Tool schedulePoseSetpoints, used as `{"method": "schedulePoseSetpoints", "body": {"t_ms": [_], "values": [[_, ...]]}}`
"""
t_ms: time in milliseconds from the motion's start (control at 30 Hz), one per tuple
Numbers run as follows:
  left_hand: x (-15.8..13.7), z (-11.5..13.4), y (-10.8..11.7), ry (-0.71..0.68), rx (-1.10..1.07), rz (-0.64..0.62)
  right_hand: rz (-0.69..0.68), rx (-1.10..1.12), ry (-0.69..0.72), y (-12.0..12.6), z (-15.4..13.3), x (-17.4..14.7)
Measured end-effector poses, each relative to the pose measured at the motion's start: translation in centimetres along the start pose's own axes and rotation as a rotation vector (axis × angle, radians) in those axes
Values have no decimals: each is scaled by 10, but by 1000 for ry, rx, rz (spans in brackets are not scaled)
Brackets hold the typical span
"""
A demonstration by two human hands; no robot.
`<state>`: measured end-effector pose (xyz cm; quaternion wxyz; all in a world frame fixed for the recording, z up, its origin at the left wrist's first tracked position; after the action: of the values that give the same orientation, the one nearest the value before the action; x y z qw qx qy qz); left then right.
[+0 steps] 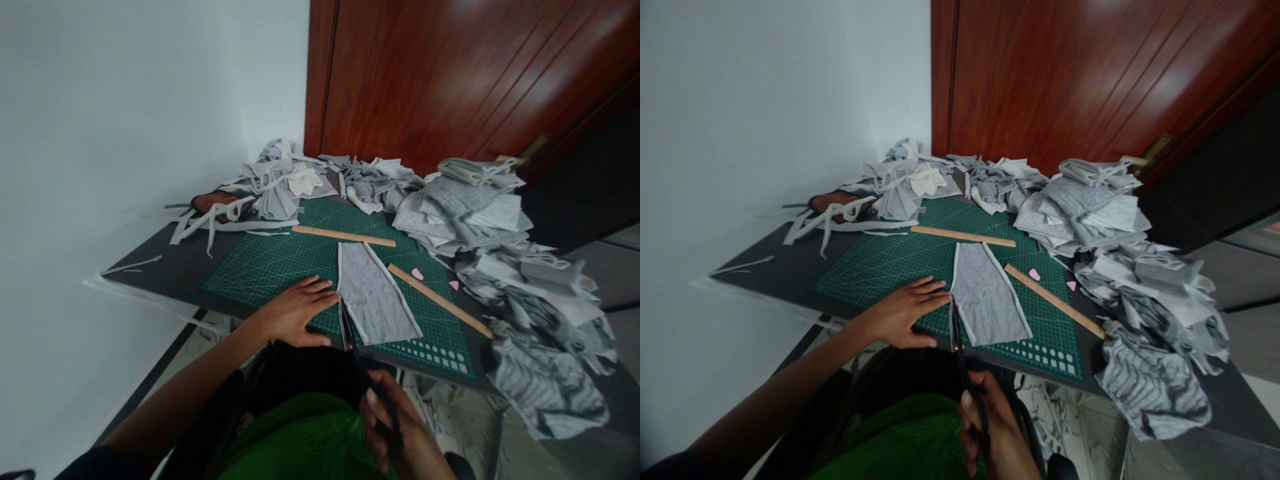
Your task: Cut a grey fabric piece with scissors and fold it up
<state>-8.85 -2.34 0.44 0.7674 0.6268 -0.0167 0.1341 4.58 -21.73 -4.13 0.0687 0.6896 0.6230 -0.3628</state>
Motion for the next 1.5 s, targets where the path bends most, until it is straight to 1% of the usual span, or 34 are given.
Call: {"method": "schedulePoseSetpoints", "body": {"t_ms": [367,700,1000,1333,1500], "values": [[2,2,1,-1,22,-21,25,48,31,3,13,9],[1,1,1,-8,8,-17,23,19,36,-3,2,10],[1,2,1,-10,0,-19,42,-67,65,-7,-8,10],[1,3,2,0,9,-40,64,-153,84,-10,-6,10],[0,3,2,-1,-4,-20,107,-128,69,-7,-3,10]]}}
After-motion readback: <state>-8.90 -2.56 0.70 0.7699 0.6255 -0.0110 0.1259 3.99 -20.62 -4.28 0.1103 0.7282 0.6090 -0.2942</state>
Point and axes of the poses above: each hand's wrist, its own x-axis towards the middle knuckle, its own y-axis out of the back of the hand, z = x × y, the point moved 6 cm from there along x, towards the middle knuckle, and after that the axes turned 7 degrees about -y, right-handed, at the moved point
